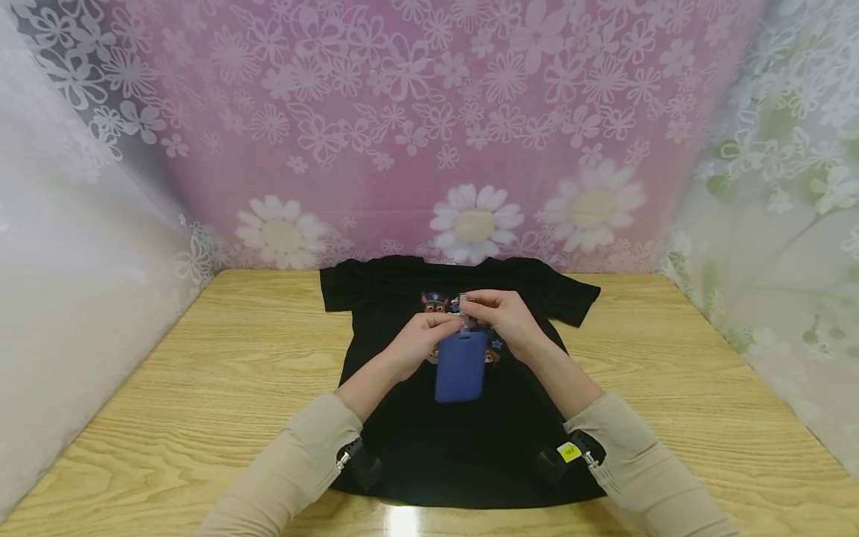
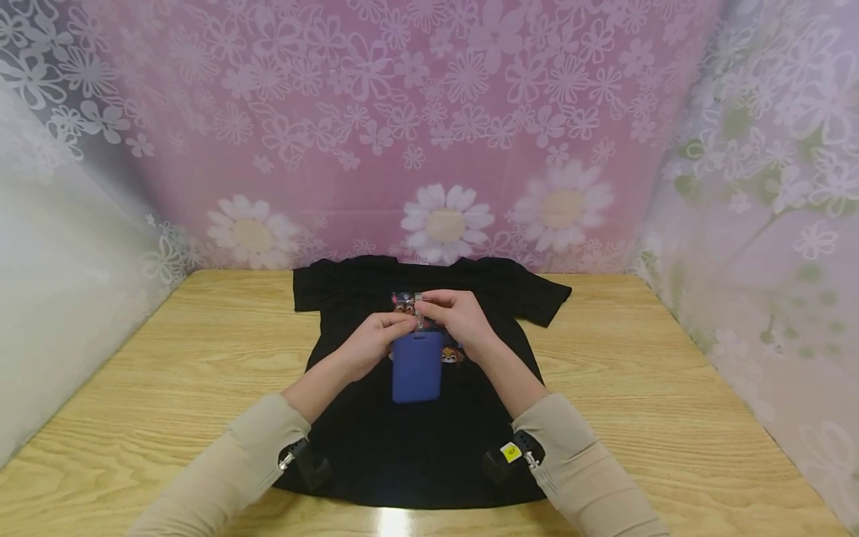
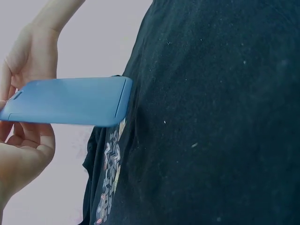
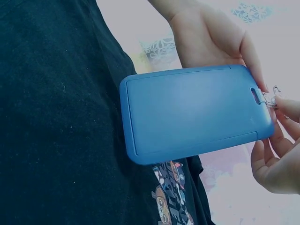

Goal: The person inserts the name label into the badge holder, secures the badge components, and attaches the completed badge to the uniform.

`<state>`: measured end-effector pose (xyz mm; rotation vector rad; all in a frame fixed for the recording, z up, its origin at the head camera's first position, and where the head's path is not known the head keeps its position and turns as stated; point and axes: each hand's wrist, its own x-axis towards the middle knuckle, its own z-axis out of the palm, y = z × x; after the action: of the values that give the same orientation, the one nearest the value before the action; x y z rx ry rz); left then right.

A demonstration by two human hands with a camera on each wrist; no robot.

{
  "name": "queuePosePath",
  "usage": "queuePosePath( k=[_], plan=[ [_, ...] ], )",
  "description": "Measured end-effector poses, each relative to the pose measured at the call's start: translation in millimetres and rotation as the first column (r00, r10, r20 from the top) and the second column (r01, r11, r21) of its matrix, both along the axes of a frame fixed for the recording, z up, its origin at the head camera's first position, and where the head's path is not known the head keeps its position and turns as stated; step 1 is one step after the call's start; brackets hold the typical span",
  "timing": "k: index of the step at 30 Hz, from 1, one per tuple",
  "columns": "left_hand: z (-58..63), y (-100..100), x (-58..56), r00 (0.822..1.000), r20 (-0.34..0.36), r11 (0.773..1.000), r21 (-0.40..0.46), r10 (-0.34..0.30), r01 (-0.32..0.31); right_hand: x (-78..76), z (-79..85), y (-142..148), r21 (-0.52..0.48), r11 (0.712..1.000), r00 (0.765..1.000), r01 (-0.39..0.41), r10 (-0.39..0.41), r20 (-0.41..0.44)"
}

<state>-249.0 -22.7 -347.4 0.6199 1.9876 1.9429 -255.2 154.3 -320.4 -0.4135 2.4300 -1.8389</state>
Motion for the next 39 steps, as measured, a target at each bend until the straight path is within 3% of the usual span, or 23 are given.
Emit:
queuePosePath(
  k=[6, 11, 16, 21, 28, 39],
  plan=[
    [0.1, 0.1, 0.0, 0.999, 0.007, 0.998, 0.047, -0.035, 0.034, -0.3, -2.1, 0.8, -0.035, 0.999, 1.0, -0.025, 0.024, -0.006],
    [-0.4, -0.7, -0.3, 0.999, -0.05, 1.0, 0.022, -0.02, 0.021, 0.0, -3.8, 0.8, -0.108, 0.991, 0.997, -0.077, 0.073, -0.036],
    [-1.8, -1.0, -1.3, 0.996, -0.073, 0.999, -0.002, 0.043, -0.044, -0.2, -3.5, -0.1, -0.148, 0.984, 0.994, -0.098, 0.088, -0.067],
    [-2.8, -1.0, -2.7, 0.987, -0.107, 0.992, -0.031, 0.118, -0.122, 0.5, -2.6, -0.3, -0.128, 0.989, 0.995, -0.078, 0.069, -0.073],
    [-2.7, -1.7, -1.2, 0.957, -0.217, 0.971, -0.094, 0.194, -0.219, 0.5, -3.9, 0.4, -0.108, 0.99, 0.993, -0.089, 0.08, -0.088],
    [-2.3, -2.1, 0.8, 0.886, -0.375, 0.925, -0.149, 0.273, -0.348, 0.7, -4.9, -0.6, -0.107, 0.987, 0.988, -0.117, 0.106, -0.11]
  ],
)
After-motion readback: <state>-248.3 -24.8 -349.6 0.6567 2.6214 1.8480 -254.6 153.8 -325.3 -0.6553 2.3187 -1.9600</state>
